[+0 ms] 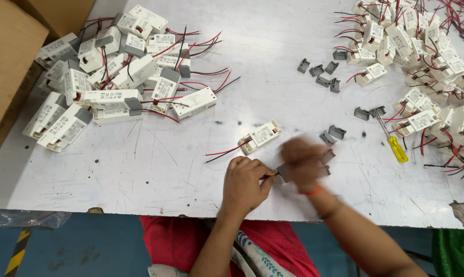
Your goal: The person repeatedly picks up small white electronic modules with attached wires and gray plastic clips from a table, aligns the clips onto the modules, and places the assembled units into a growing pile. The person handles the components one at a time throughout the clip.
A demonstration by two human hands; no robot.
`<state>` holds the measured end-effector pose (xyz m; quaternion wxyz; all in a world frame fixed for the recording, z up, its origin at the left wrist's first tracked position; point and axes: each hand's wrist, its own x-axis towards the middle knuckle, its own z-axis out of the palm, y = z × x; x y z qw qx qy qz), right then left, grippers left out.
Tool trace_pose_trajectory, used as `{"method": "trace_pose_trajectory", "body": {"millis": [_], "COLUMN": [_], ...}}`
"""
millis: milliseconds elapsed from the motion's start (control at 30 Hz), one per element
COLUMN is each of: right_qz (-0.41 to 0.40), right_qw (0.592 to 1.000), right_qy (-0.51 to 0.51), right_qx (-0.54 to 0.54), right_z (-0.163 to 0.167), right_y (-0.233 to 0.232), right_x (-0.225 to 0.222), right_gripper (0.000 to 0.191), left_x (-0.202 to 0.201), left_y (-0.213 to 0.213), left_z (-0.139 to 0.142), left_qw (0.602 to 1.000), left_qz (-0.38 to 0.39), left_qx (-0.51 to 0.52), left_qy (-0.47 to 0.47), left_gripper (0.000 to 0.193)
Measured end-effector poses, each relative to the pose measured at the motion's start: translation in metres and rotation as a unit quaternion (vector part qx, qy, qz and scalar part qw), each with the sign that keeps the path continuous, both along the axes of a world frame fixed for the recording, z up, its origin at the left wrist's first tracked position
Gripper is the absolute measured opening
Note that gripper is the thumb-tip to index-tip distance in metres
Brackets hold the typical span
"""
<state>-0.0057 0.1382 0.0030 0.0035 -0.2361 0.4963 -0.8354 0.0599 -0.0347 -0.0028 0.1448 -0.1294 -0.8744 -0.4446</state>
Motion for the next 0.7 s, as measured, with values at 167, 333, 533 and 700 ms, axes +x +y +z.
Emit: {"method": "trace_pose_trajectory", "body": {"millis": [167, 333, 533, 700], "right_qz": [0.033, 0.031, 0.03, 0.08], "right_qw": [0.997, 0.966, 0.76, 0.765], "right_qy": [-0.046, -0.091, 0.231, -0.064], "right_qx": [0.052, 0.242, 0.606, 0.635], "right_z": [-0.035, 0.017, 0.052, 0.043], "right_y": [-0.01, 0.016, 0.044, 0.046], "right_x": [-0.001, -0.016, 0.015, 0.024], "right_gripper": [0.067, 0.04, 0.071, 0.072], "left_x": [0.005, 0.011, 0.013, 0.025], "left_y": [0.002, 0.002, -0.001, -0.006], "left_z": [-0.002, -0.004, 0.011, 0.028], "left_qw": [1.0, 0.999, 0.991, 0.99], "left_qz": [0.011, 0.028, 0.052, -0.015], "left_qx": [-0.003, -0.001, 0.112, 0.102], "left_qy": [0.029, 0.043, -0.057, 0.095], "left_gripper": [0.006, 0.009, 0.01, 0.031]}}
